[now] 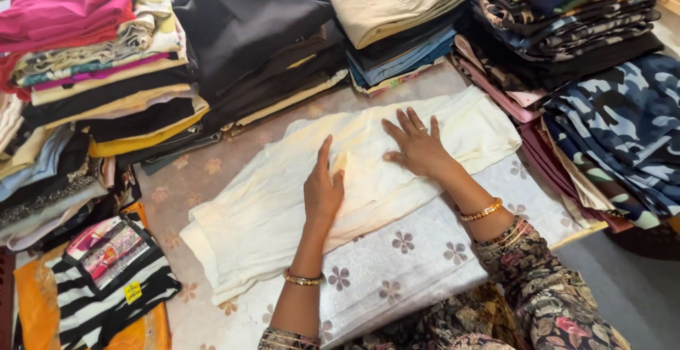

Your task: The person is folding various pieces of clothing including shirts and pants on a table.

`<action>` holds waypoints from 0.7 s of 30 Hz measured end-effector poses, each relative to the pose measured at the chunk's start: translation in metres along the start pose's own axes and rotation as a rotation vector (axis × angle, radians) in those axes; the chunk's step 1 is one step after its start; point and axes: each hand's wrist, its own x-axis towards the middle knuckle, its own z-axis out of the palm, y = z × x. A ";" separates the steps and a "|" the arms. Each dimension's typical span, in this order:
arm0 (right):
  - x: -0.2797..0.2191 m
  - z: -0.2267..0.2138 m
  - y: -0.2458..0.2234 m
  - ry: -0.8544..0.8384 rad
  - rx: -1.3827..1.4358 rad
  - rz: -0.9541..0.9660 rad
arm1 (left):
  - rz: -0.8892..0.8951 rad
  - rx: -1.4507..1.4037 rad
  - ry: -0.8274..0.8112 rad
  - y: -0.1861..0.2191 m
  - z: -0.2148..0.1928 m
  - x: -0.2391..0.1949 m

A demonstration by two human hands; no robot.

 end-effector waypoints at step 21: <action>-0.001 -0.014 -0.010 0.269 -0.037 -0.282 | -0.187 -0.514 0.492 -0.176 -0.145 -0.098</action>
